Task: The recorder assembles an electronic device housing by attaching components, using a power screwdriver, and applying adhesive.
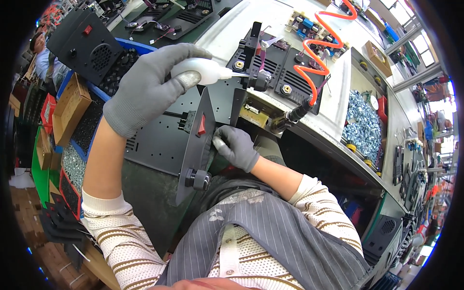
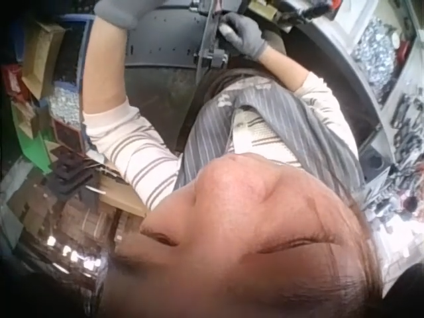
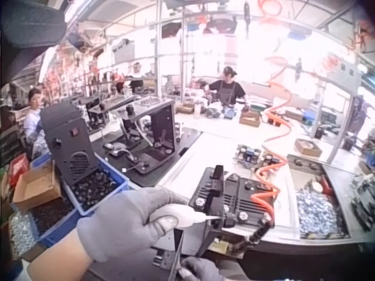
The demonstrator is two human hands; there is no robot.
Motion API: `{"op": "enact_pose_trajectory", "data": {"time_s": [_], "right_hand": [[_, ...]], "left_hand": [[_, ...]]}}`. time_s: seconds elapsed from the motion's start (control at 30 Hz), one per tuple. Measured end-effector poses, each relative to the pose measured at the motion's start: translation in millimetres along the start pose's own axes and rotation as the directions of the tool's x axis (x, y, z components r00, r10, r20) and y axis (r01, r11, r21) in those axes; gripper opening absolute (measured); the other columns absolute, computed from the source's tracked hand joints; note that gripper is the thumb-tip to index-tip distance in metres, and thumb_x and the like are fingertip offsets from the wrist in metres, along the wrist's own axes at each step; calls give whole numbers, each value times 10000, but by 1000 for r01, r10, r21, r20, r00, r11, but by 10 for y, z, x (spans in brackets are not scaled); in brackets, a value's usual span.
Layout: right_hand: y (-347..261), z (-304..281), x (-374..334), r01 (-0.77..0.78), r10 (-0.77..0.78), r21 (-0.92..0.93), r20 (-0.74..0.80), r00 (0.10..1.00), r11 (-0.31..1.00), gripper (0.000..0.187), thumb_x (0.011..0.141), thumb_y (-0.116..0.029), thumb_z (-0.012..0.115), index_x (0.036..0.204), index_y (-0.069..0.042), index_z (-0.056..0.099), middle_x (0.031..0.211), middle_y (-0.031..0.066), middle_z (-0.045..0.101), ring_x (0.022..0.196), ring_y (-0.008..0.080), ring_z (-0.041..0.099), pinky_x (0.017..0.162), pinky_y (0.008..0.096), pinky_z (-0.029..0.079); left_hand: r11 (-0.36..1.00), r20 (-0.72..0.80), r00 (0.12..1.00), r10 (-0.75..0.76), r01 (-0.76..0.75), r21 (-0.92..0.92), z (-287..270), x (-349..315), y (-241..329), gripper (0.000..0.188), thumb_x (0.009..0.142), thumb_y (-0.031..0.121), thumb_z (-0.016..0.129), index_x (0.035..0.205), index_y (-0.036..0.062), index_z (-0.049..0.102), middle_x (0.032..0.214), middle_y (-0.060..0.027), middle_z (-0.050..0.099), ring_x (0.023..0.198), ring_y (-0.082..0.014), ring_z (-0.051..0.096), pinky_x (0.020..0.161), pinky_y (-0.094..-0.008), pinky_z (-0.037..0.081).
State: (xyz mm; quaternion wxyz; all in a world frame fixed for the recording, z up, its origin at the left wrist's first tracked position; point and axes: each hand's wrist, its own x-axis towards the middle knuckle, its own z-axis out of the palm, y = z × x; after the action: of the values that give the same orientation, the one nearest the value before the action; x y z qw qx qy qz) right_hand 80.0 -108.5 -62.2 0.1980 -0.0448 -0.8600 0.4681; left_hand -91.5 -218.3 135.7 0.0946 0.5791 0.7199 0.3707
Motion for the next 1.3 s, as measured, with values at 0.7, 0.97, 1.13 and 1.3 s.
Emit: {"op": "enact_pose_trajectory", "data": {"time_s": [0.7, 0.97, 1.13, 1.3], "right_hand": [[-1, -12, -45, 47, -47, 4, -11, 999, 999, 169, 824, -216, 572, 864, -51, 568, 757, 140, 586, 739, 348, 581, 656, 398, 455], [161, -14, -32, -30, 20, 113, 89, 996, 993, 170, 827, -183, 571, 895, -27, 571, 787, 168, 592, 750, 349, 597, 673, 384, 471], [122, -1, -14, -50, 49, 65, 4, 999, 997, 178, 857, -192, 551, 898, -19, 565, 793, 145, 591, 735, 298, 592, 685, 349, 467], [-9, -56, -4, -30, 28, 76, 30, 999, 997, 180, 862, -196, 556, 897, -20, 566, 793, 137, 588, 722, 287, 584, 681, 339, 462]], "left_hand": [[995, -96, 990, -105, 104, -13, 234, -5, -231, 305, 857, 169, 582, 1125, 23, 581, 859, -89, 627, 716, -194, 616, 647, -291, 495], [294, -229, 802, -551, -70, -953, 15, -1113, -863, 355, 928, 140, 486, 1247, -12, 451, 1111, -145, 570, 945, -213, 596, 747, -318, 517], [688, -580, 371, -725, 366, -626, -296, -2046, -1079, 342, 864, 185, 625, 1147, 8, 548, 1003, -68, 603, 937, -174, 576, 777, -288, 485], [609, -710, 371, -599, 787, -102, -504, -2966, -1175, 336, 811, 173, 665, 1093, 6, 594, 902, -59, 631, 819, -125, 571, 722, -244, 461]]}}
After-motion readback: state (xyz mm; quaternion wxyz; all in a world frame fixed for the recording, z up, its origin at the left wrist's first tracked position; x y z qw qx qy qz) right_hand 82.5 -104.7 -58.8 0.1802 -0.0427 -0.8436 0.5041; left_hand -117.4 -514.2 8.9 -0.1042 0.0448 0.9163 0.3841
